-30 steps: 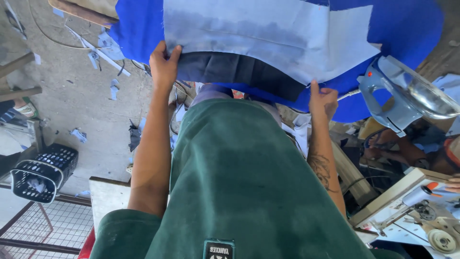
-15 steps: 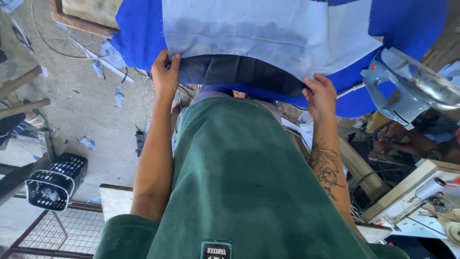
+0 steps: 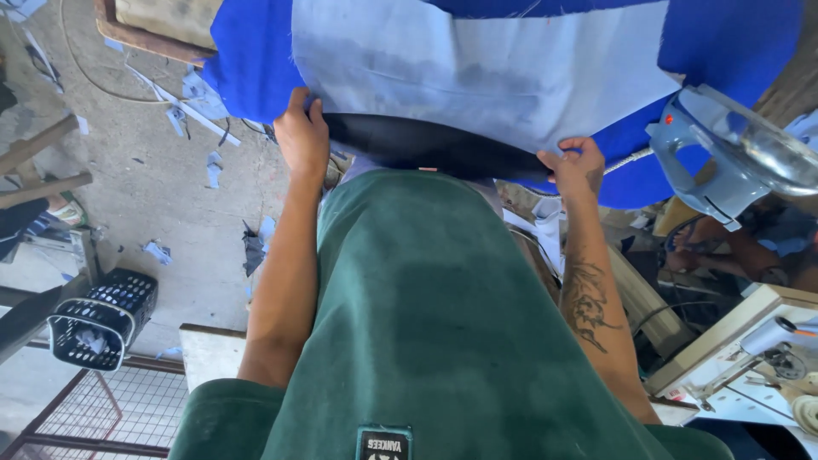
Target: The person irons a piece of dark fabric on a blue ironing board using a steam iron and a white pressing cloth. They repeatedly fold the fabric edge, spray it with water, and press it with the iron to set the crease.
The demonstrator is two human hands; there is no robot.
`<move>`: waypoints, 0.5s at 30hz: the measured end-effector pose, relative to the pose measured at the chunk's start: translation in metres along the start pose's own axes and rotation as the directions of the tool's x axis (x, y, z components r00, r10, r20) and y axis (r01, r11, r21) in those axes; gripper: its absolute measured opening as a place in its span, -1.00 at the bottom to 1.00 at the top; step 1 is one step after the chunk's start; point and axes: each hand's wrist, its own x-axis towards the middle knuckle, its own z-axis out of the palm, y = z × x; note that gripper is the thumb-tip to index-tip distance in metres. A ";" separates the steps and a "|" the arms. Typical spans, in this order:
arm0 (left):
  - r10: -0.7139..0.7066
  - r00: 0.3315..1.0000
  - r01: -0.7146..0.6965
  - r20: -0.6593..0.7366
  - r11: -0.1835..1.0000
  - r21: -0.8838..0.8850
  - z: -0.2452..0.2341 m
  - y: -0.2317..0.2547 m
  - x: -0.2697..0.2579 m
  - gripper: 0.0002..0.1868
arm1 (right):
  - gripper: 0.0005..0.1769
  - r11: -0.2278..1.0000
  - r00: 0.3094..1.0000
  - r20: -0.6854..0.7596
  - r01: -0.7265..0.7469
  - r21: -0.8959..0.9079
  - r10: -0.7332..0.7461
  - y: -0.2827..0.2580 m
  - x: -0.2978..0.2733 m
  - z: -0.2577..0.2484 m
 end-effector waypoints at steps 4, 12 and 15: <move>-0.002 0.996 0.002 -0.084 1.000 0.006 -0.009 0.010 -0.019 -0.74 | -0.57 0.982 0.992 -0.066 0.099 -0.163 -0.111 0.009 -0.003 0.008; -0.019 0.981 0.002 -0.190 0.996 -0.090 0.009 -0.009 -0.026 -0.70 | -0.56 0.904 0.921 -0.215 0.236 -0.357 -0.325 0.034 0.001 0.017; -0.075 0.982 0.043 -0.171 0.982 -0.184 0.006 -0.005 -0.020 -0.75 | -0.60 0.911 0.909 -0.230 0.270 -0.313 -0.349 0.039 0.003 0.016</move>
